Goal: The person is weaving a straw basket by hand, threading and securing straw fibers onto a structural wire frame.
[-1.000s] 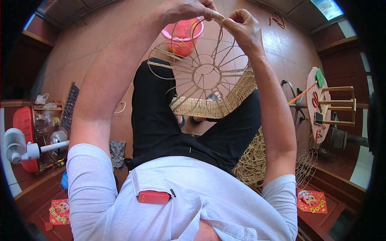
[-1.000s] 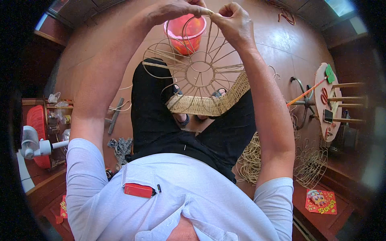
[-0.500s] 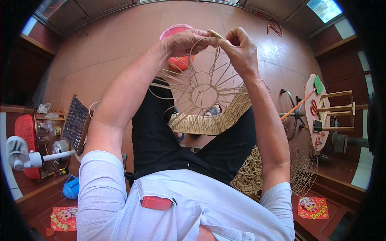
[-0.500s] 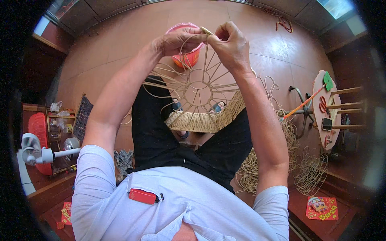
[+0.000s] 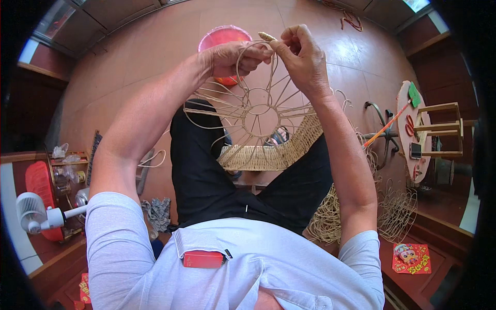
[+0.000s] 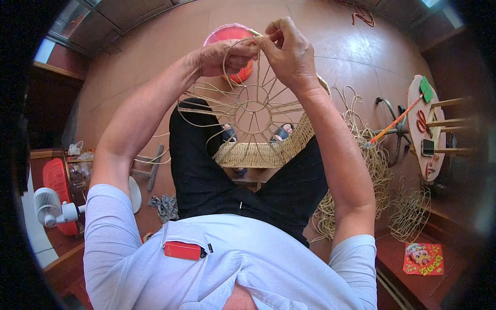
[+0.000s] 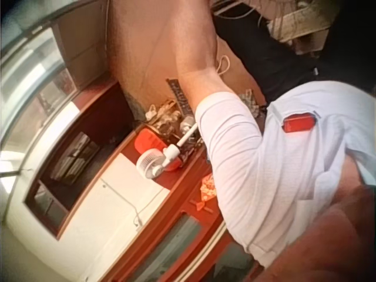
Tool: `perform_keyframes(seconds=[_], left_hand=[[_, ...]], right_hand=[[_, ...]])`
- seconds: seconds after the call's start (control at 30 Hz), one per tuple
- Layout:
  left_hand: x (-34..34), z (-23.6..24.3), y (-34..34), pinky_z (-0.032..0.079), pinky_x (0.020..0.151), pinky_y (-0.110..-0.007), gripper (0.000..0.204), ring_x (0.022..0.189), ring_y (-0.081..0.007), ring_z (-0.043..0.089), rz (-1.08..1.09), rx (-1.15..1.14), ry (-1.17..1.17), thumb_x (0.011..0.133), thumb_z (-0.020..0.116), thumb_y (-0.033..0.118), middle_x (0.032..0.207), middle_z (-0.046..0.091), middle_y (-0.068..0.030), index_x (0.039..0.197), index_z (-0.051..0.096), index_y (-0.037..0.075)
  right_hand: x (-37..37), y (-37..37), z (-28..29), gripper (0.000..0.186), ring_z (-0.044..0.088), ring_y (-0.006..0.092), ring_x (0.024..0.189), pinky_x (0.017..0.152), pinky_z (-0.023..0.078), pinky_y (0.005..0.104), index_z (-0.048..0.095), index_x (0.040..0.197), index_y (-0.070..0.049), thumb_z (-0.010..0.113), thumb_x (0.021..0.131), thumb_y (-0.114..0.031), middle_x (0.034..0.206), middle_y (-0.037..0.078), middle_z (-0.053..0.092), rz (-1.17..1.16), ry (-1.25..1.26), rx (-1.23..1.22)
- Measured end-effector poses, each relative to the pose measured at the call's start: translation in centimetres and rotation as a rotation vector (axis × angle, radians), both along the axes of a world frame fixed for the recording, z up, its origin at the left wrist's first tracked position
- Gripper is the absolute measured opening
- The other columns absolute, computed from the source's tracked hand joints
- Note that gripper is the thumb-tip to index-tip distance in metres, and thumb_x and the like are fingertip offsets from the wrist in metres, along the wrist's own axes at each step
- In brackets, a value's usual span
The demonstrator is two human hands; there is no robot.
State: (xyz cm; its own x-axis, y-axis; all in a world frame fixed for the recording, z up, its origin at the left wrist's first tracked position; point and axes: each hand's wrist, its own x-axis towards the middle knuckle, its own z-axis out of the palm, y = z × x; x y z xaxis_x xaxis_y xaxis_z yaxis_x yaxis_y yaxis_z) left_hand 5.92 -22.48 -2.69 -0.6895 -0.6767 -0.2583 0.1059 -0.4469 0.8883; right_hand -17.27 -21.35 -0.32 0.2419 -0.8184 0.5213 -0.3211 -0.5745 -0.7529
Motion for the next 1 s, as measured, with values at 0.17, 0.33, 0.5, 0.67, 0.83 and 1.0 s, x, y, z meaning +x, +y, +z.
perform_keyframes(seconds=[0.17, 0.33, 0.5, 0.67, 0.83, 1.0], left_hand=[[1.6, -1.9, 1.2, 0.025, 0.045, -0.023, 0.026, 0.052, -0.0017, 0.032, -0.017, 0.114, -0.036, 0.114, 0.069, 0.031, 0.068, 0.041, 0.0106, 0.112, 0.066, 0.006], [1.3, -1.3, 1.6, 0.034, 0.049, -0.021, 0.025, 0.056, -0.0012, 0.044, -0.367, 0.163, -0.302, 0.115, 0.068, 0.034, 0.072, 0.056, 0.0106, 0.108, 0.071, 0.010], [0.9, -1.1, 1.4, 0.042, 0.060, -0.019, 0.020, 0.068, 0.0007, 0.058, -0.582, 0.230, -0.423, 0.112, 0.070, 0.029, 0.082, 0.069, 0.0105, 0.106, 0.078, 0.012], [0.4, -1.4, 1.6, 0.044, 0.063, -0.020, 0.016, 0.070, 0.0000, 0.059, -0.605, 0.192, -0.574, 0.110, 0.074, 0.029, 0.082, 0.069, 0.0112, 0.107, 0.079, 0.014], [0.0, -1.0, 2.0, 0.045, 0.065, -0.020, 0.021, 0.073, -0.0006, 0.059, -0.584, 0.133, -0.636, 0.109, 0.076, 0.034, 0.081, 0.068, 0.0111, 0.107, 0.081, 0.014], [0.3, -1.4, 2.2, 0.051, 0.073, -0.025, 0.027, 0.082, -0.0041, 0.064, -0.626, -0.075, -0.580, 0.108, 0.077, 0.035, 0.089, 0.073, 0.0061, 0.107, 0.080, 0.008]], right_hand=[[-0.3, 4.3, -1.1, 0.021, 0.068, 0.0166, 0.075, 0.073, 0.058, 0.0335, 0.070, 0.113, -0.003, 0.082, 0.101, -0.015, 0.083, 0.007, 0.070, -0.178, 0.022, -0.318], [-1.5, 16.6, -2.8, 0.043, 0.064, 0.0089, 0.091, 0.078, 0.051, 0.0261, 0.065, 0.149, 0.001, 0.071, 0.108, -0.012, 0.100, 0.005, 0.071, 0.014, -0.146, 0.610], [0.9, 20.2, -6.6, 0.072, 0.061, 0.0089, 0.088, 0.078, 0.049, 0.0240, 0.029, 0.175, -0.004, 0.063, 0.113, -0.015, 0.108, 0.004, 0.068, 0.215, -0.705, 1.041], [1.9, 17.8, -6.8, 0.054, 0.060, 0.0106, 0.087, 0.080, 0.050, 0.0269, 0.035, 0.170, -0.010, 0.054, 0.119, -0.016, 0.113, 0.005, 0.064, 0.405, -1.178, 1.182], [3.2, 17.2, -7.2, 0.025, 0.061, 0.0102, 0.082, 0.074, 0.052, 0.0260, 0.052, 0.144, -0.011, 0.054, 0.121, -0.020, 0.107, 0.003, 0.067, 0.368, -1.375, 1.204], [4.9, 17.3, -6.6, 0.017, 0.062, 0.0092, 0.079, 0.067, 0.052, 0.0252, 0.059, 0.131, -0.010, 0.059, 0.120, -0.023, 0.101, 0.002, 0.067, 0.202, -1.412, 1.200]])
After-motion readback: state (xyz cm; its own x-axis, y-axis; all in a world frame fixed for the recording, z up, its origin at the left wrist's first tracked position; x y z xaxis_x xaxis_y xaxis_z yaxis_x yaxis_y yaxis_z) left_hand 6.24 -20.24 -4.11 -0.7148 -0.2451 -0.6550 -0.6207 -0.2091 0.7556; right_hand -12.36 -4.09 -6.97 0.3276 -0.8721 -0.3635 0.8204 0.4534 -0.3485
